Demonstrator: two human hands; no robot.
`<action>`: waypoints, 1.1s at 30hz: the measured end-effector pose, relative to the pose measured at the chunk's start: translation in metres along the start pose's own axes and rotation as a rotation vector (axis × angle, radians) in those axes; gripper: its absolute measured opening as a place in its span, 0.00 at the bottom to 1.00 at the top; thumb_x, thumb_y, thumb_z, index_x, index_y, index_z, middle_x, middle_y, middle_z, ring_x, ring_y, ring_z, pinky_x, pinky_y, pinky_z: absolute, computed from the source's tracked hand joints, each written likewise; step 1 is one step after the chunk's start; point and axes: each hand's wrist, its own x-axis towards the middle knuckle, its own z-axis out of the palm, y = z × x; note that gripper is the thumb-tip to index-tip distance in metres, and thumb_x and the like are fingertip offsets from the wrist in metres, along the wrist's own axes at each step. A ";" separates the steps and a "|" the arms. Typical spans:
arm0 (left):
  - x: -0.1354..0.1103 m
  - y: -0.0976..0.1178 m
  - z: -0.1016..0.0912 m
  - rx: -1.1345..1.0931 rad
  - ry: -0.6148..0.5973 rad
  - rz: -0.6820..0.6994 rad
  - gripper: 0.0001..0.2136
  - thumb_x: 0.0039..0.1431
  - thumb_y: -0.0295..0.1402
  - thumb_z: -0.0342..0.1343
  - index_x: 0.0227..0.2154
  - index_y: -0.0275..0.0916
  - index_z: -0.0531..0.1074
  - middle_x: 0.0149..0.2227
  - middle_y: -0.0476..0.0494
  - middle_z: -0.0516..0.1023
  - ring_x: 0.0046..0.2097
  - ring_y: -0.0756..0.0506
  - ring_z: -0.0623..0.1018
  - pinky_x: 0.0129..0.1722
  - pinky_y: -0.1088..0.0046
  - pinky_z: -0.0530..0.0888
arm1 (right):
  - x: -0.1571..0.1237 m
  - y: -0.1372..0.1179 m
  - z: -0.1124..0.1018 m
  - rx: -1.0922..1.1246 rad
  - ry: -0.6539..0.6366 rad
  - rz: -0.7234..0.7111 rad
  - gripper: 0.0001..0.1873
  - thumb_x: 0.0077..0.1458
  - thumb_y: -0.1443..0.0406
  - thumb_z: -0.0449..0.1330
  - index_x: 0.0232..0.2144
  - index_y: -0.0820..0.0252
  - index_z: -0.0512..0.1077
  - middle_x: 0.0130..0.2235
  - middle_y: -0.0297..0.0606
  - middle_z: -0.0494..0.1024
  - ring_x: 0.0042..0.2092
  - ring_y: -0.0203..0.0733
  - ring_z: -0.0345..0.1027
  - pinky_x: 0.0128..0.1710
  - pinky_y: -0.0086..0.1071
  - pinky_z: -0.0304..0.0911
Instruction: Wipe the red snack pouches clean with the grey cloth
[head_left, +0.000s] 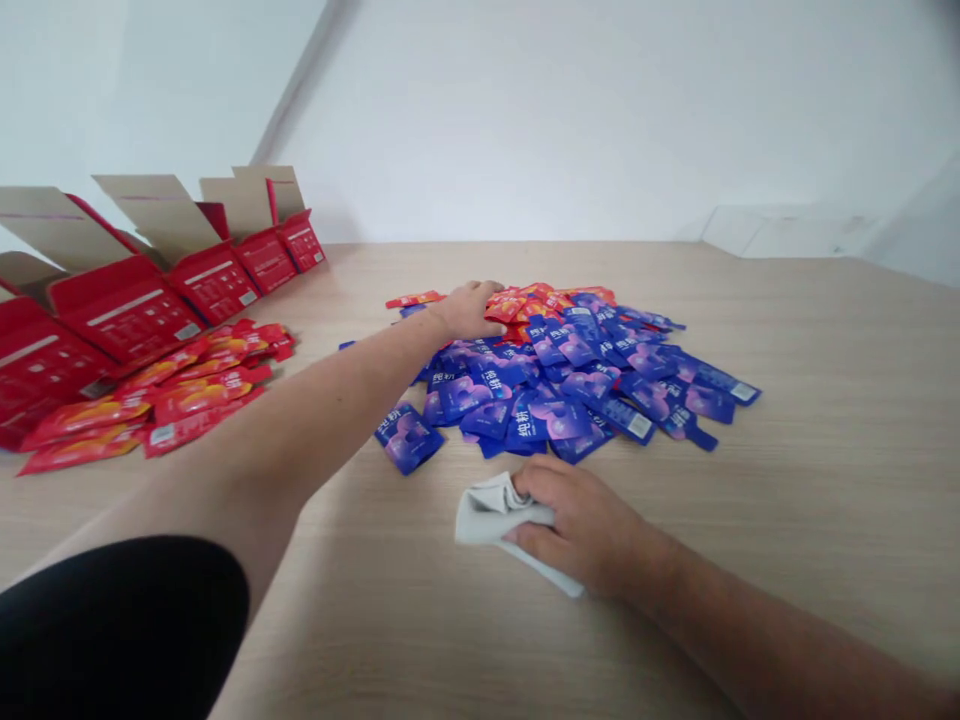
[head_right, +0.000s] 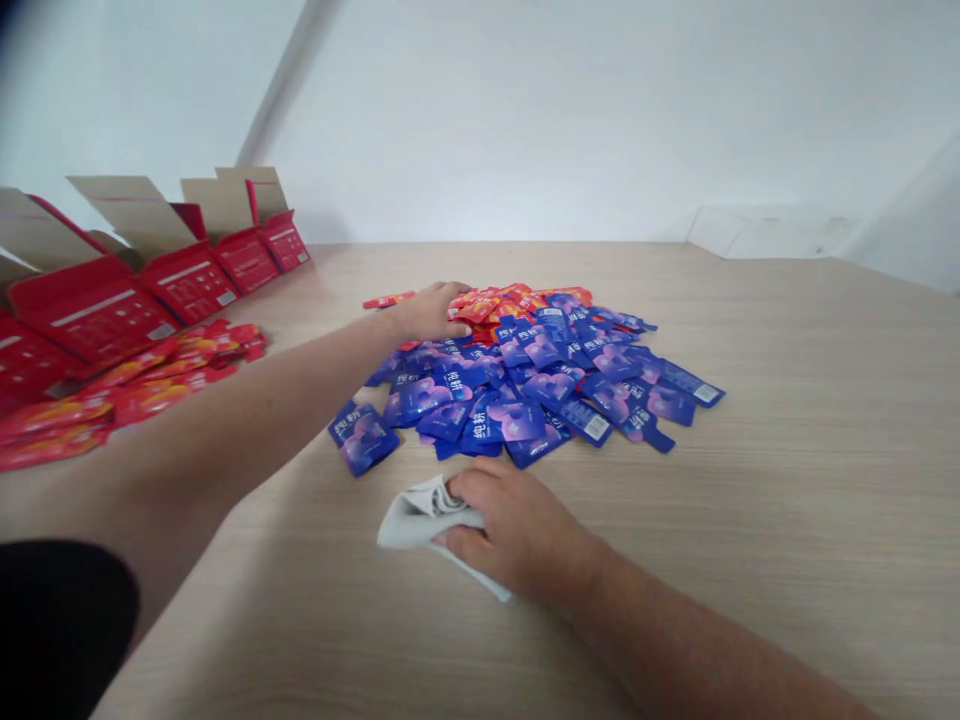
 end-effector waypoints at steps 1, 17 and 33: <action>0.016 0.003 0.006 0.011 -0.033 -0.004 0.45 0.54 0.50 0.61 0.71 0.38 0.53 0.68 0.32 0.62 0.67 0.34 0.65 0.66 0.63 0.63 | 0.001 0.001 0.000 0.009 0.009 -0.007 0.09 0.56 0.64 0.66 0.40 0.61 0.75 0.40 0.40 0.77 0.42 0.45 0.70 0.44 0.35 0.64; 0.093 0.009 0.055 0.198 -0.171 -0.103 0.29 0.63 0.42 0.53 0.65 0.38 0.66 0.57 0.28 0.77 0.58 0.31 0.76 0.58 0.55 0.71 | 0.001 0.015 0.005 0.059 0.049 -0.044 0.11 0.55 0.60 0.68 0.37 0.58 0.72 0.38 0.36 0.74 0.39 0.41 0.67 0.39 0.33 0.60; 0.025 0.023 -0.004 0.406 -0.066 -0.119 0.20 0.70 0.30 0.43 0.60 0.36 0.68 0.52 0.26 0.78 0.55 0.31 0.78 0.53 0.54 0.72 | -0.001 0.014 0.001 0.045 0.058 -0.076 0.11 0.57 0.59 0.67 0.38 0.59 0.73 0.38 0.37 0.75 0.40 0.42 0.68 0.41 0.32 0.61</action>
